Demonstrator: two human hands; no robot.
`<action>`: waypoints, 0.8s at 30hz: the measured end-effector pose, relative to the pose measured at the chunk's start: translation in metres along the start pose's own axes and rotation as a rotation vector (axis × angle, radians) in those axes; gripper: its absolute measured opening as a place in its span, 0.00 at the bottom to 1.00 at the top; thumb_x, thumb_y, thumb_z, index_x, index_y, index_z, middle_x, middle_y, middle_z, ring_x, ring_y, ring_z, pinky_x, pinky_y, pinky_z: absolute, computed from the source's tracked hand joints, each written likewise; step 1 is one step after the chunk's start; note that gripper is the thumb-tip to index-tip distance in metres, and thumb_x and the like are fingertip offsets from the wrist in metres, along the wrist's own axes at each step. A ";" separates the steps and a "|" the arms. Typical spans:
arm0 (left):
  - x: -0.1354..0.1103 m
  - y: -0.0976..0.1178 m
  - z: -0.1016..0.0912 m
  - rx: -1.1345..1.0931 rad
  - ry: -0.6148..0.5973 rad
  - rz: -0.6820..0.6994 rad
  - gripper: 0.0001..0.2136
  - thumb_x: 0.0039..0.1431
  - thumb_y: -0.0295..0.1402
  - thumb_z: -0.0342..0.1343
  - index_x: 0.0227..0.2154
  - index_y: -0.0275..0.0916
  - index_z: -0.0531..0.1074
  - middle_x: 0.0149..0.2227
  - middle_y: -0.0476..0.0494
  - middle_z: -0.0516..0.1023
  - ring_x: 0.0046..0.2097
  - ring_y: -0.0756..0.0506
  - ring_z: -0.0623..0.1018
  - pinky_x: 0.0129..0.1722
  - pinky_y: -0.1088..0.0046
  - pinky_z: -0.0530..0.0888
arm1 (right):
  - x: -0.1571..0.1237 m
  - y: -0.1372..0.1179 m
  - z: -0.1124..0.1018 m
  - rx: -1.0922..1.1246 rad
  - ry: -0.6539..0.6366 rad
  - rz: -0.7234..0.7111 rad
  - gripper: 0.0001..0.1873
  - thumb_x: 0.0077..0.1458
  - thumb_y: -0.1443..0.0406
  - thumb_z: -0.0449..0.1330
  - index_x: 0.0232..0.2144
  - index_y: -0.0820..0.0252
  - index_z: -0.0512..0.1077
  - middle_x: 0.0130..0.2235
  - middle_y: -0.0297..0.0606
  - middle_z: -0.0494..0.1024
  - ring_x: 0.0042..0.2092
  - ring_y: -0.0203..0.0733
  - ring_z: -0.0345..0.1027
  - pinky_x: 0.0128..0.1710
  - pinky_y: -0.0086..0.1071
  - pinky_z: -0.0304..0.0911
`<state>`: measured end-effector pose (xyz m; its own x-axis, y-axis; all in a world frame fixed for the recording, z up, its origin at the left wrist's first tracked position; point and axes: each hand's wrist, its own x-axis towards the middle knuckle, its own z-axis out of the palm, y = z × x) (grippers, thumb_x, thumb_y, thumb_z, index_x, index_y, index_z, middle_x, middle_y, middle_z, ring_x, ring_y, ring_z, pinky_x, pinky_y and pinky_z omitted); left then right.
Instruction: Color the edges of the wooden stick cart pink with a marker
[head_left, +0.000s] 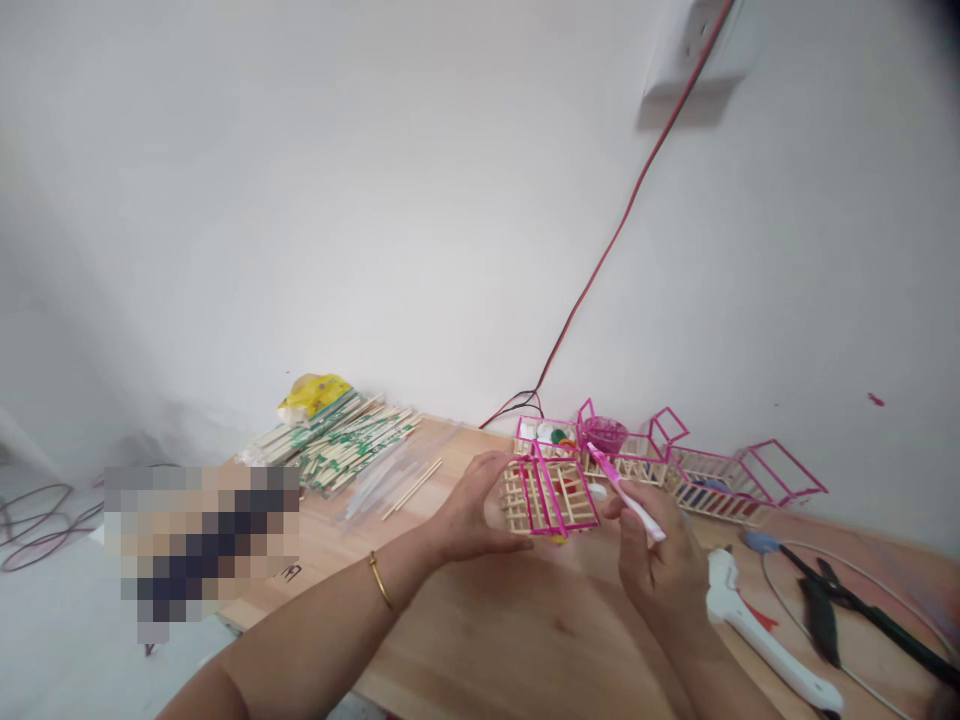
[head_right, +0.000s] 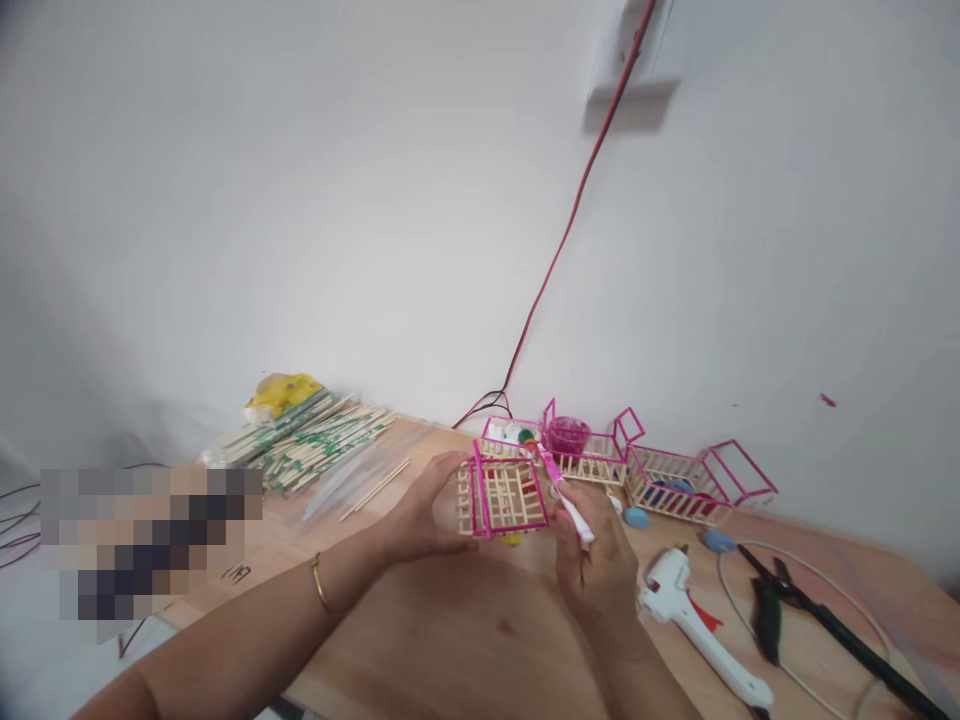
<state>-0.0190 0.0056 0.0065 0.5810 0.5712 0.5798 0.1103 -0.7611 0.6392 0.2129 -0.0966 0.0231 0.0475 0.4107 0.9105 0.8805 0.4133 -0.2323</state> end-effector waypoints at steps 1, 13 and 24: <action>0.000 -0.001 0.000 -0.001 0.002 -0.002 0.45 0.40 0.45 0.73 0.61 0.42 0.62 0.62 0.35 0.68 0.63 0.33 0.66 0.65 0.50 0.64 | 0.000 0.000 0.000 -0.004 0.002 0.012 0.12 0.65 0.62 0.52 0.49 0.57 0.69 0.38 0.41 0.79 0.42 0.43 0.75 0.42 0.37 0.69; 0.000 -0.001 -0.004 -0.225 -0.025 -0.189 0.50 0.37 0.44 0.75 0.64 0.41 0.59 0.65 0.34 0.63 0.66 0.31 0.63 0.68 0.50 0.58 | -0.003 0.003 0.001 0.009 0.057 0.170 0.12 0.64 0.60 0.55 0.46 0.57 0.72 0.35 0.38 0.80 0.37 0.40 0.77 0.41 0.35 0.71; 0.006 0.002 -0.003 -0.815 -0.127 -0.183 0.43 0.42 0.37 0.74 0.63 0.42 0.63 0.66 0.35 0.66 0.69 0.32 0.62 0.69 0.52 0.55 | -0.009 -0.003 0.004 0.089 0.023 0.235 0.11 0.65 0.60 0.54 0.46 0.57 0.71 0.33 0.35 0.80 0.30 0.36 0.77 0.32 0.29 0.71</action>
<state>-0.0179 0.0083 0.0129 0.7020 0.5882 0.4016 -0.3765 -0.1721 0.9103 0.2083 -0.0986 0.0139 0.2573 0.4855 0.8355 0.7992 0.3791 -0.4664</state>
